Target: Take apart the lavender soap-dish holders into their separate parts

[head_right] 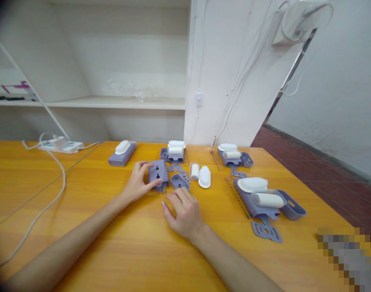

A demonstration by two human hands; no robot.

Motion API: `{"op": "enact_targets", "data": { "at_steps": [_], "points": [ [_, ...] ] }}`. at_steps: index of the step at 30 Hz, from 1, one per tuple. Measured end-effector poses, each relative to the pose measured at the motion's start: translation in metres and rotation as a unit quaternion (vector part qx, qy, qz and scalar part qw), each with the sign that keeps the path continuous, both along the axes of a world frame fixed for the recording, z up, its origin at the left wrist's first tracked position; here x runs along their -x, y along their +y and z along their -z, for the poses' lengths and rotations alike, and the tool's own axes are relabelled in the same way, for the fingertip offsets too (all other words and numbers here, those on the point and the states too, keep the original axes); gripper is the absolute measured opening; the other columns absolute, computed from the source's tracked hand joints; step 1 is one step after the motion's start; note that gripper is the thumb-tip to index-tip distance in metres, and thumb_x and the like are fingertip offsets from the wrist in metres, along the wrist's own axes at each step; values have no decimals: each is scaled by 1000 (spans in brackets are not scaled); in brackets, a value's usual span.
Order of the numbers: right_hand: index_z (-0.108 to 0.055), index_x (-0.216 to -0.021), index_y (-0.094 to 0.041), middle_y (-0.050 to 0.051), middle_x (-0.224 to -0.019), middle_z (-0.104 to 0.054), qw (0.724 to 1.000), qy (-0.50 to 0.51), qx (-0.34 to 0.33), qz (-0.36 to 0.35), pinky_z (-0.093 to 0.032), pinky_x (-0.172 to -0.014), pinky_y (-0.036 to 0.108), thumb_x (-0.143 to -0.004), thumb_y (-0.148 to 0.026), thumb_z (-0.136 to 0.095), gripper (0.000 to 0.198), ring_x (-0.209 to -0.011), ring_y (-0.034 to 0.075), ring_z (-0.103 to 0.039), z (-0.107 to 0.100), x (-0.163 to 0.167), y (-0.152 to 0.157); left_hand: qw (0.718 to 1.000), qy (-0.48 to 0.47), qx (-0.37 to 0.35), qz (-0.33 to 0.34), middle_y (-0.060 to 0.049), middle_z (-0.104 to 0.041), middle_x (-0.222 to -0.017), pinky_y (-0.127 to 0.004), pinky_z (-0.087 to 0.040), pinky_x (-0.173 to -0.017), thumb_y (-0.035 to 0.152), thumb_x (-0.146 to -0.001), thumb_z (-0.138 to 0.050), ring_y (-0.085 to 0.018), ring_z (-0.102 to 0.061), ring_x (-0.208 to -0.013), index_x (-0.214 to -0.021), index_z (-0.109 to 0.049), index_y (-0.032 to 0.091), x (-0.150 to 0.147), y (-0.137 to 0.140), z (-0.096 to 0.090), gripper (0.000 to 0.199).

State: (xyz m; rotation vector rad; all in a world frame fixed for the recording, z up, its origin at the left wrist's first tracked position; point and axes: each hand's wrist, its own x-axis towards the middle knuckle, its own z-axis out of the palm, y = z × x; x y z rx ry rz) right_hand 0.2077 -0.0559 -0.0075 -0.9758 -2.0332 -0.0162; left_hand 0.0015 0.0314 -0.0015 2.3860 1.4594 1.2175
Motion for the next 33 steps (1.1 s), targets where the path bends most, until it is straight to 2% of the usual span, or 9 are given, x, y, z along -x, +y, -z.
{"op": "enact_targets", "data": {
  "at_steps": [3,6,12,17,20,23,28,33],
  "points": [
    [-56,-101,-16,9,-95,-55,1000,7,-15,21,-42,-77,36,-83,-22,-56,19,-89,21,-51,-2,0,0,997,65,6,36,-10,-46,-125,-43,-37,-99,47,-85,-53,-27,-45,-117,-117,-56,24,-4,-6,-4,39],
    [-56,-107,-16,11,-105,-53,999,-16,-1,47,-41,-85,40,-84,-25,-56,25,-99,24,-49,-5,2,1,989,129,14,75,-10,-49,-128,-44,-37,-99,46,-88,-49,-26,-46,-117,-118,-57,25,-1,-11,-12,38],
    [-56,-110,-18,13,-116,-49,994,-66,40,82,-37,-90,45,-85,-28,-54,27,-108,28,-44,-7,3,1,978,203,0,35,-13,-55,-124,-48,-36,-99,58,-78,-55,-30,-51,-114,-107,-61,21,24,-24,-25,48],
    [-56,-111,-18,13,-118,-48,993,-74,48,81,-35,-91,45,-85,-27,-54,27,-110,28,-43,-6,3,2,971,236,11,-34,-11,-56,-128,-48,-37,-101,54,-78,-55,-31,-51,-118,-97,-60,21,80,-42,-19,39],
    [-56,-110,-18,13,-118,-48,992,-78,52,83,-35,-91,45,-85,-27,-53,27,-110,28,-43,-5,3,3,968,248,34,-24,-9,-50,-136,-47,-35,-104,45,-80,-54,-28,-47,-124,-120,-52,23,124,-55,-13,46],
    [-56,-110,-18,13,-118,-48,992,-79,52,82,-34,-92,46,-85,-26,-53,26,-110,28,-43,-5,4,3,965,252,67,1,-4,-40,-144,-47,-31,-108,36,-81,-52,-25,-38,-131,-134,-41,30,160,-70,-13,54],
    [-56,-110,-18,13,-117,-48,992,-72,52,87,-34,-92,46,-85,-25,-53,26,-110,28,-43,-5,4,3,968,223,114,-4,2,-36,-145,-52,-25,-110,31,-79,-53,-26,-35,-133,-135,-39,39,191,-84,-18,59],
    [-57,-111,-18,13,-119,-48,992,-76,51,88,-35,-93,46,-85,-25,-53,27,-111,28,-43,-5,4,3,969,194,152,-21,4,-38,-145,-50,-34,-106,37,-76,-60,-26,-38,-132,-134,-40,43,217,-85,-20,61]
  ]
}}
